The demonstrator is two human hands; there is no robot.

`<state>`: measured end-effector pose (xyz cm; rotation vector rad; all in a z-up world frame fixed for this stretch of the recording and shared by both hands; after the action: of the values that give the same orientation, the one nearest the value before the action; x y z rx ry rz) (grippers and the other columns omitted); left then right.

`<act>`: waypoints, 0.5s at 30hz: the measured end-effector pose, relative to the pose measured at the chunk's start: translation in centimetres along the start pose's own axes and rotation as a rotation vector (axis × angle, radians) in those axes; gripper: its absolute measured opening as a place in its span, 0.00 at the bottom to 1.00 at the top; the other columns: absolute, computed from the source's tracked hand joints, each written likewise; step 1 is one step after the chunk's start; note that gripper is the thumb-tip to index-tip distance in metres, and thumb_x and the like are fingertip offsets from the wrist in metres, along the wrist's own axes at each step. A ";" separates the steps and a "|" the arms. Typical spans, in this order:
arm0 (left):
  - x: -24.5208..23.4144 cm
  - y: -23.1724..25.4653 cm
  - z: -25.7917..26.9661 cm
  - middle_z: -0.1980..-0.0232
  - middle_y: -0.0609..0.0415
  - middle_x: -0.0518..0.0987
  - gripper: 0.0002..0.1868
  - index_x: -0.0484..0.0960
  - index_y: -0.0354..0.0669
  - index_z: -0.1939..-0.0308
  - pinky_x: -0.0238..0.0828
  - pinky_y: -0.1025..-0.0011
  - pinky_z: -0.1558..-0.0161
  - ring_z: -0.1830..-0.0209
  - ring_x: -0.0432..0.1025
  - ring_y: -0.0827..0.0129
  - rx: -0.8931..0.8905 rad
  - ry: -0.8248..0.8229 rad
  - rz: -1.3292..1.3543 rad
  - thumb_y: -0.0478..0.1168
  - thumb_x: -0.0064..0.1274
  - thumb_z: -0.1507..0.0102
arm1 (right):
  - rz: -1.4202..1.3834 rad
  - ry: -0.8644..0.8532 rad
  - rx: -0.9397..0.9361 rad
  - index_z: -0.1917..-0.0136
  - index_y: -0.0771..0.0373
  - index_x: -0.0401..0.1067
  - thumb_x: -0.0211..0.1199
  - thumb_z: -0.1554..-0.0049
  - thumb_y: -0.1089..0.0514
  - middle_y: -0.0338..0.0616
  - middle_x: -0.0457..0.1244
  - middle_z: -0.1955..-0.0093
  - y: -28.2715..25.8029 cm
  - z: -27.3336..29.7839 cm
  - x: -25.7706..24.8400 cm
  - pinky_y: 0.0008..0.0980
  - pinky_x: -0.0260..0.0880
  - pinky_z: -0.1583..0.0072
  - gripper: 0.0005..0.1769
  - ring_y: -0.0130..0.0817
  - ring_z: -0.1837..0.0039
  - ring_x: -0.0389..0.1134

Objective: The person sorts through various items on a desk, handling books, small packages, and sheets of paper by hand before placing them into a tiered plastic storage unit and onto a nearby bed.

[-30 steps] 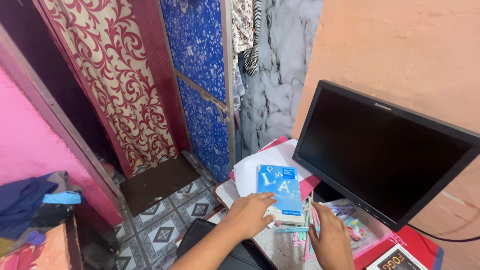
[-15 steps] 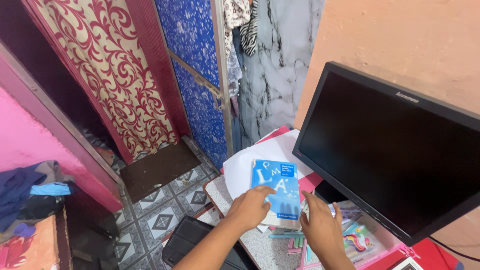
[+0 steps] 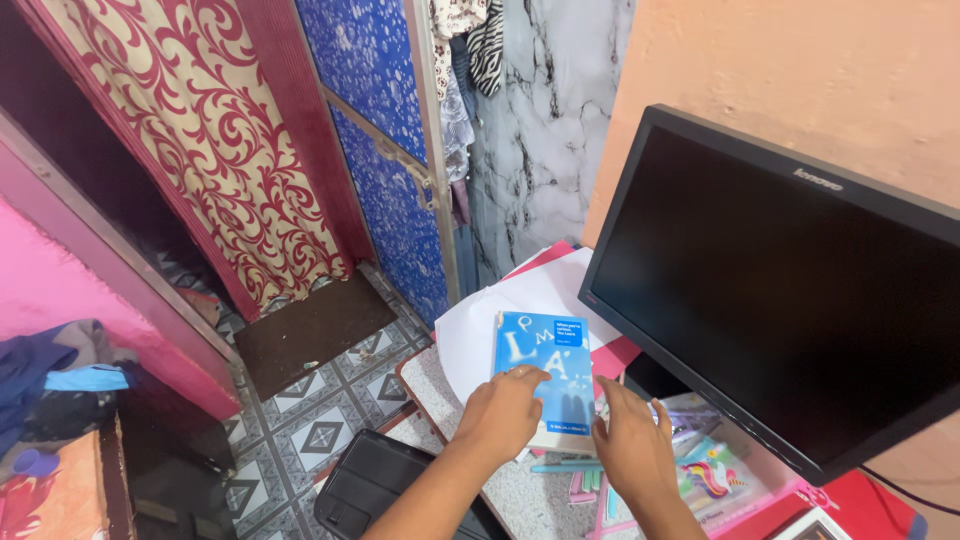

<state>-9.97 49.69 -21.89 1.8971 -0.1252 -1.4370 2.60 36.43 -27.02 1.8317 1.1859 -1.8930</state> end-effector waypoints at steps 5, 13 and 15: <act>-2.7 2.9 1.7 0.40 0.45 0.79 0.24 0.75 0.44 0.36 0.68 0.54 0.41 0.40 0.72 0.50 0.083 0.070 -0.065 0.37 0.52 0.38 | -0.008 0.101 -0.027 0.28 0.49 0.61 0.63 0.46 0.57 0.37 0.62 0.30 -1.6 1.8 -3.3 0.54 0.46 0.23 0.33 0.34 0.26 0.60; -5.6 8.2 7.7 0.42 0.44 0.80 0.22 0.76 0.43 0.39 0.67 0.53 0.41 0.40 0.72 0.50 0.251 0.144 -0.054 0.38 0.52 0.38 | -0.039 0.255 -0.046 0.30 0.50 0.62 0.63 0.47 0.56 0.39 0.62 0.30 -5.5 9.9 -10.1 0.55 0.48 0.25 0.32 0.38 0.28 0.60; -4.9 9.3 9.4 0.42 0.43 0.80 0.22 0.76 0.42 0.39 0.68 0.54 0.41 0.40 0.72 0.49 0.300 0.143 -0.028 0.37 0.52 0.38 | -0.029 0.241 -0.059 0.29 0.49 0.62 0.63 0.46 0.57 0.39 0.62 0.30 -5.7 12.9 -11.0 0.55 0.49 0.26 0.32 0.40 0.27 0.60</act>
<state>-16.72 40.74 -13.36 2.2462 -0.2583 -1.3546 -8.57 27.33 -16.37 2.0649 1.3338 -1.6674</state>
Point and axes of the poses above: each hand's wrist, its own z-axis away from the middle knuckle, its own x-axis out of the palm, y = z × x, the point moved 6 cm from there along -z, towards the middle knuckle
